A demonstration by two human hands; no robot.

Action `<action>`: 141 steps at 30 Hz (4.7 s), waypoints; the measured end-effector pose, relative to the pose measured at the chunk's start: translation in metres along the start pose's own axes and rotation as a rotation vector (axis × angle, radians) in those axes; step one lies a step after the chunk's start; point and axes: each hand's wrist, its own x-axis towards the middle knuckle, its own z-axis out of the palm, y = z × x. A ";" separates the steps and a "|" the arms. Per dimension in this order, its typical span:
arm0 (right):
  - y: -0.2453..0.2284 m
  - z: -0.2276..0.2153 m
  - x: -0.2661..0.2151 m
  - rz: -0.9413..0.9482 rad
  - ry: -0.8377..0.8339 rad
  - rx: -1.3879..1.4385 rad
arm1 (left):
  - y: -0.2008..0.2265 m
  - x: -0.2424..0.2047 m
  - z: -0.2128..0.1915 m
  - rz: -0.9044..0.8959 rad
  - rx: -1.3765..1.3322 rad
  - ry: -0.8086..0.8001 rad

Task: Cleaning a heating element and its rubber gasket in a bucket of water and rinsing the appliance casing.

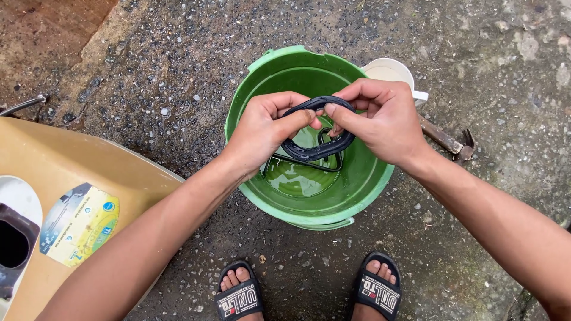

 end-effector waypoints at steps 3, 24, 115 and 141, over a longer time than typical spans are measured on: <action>-0.002 0.000 0.000 -0.009 0.012 -0.004 | -0.004 0.001 0.002 0.000 -0.054 0.017; 0.010 -0.009 -0.001 -0.038 0.093 0.025 | -0.010 0.004 0.003 0.053 -0.174 0.029; -0.011 -0.024 0.012 -0.020 -0.170 -0.056 | -0.019 0.009 -0.047 0.439 0.075 -0.049; -0.006 -0.013 0.013 0.038 -0.271 -0.302 | -0.009 -0.002 -0.019 -0.031 0.137 0.002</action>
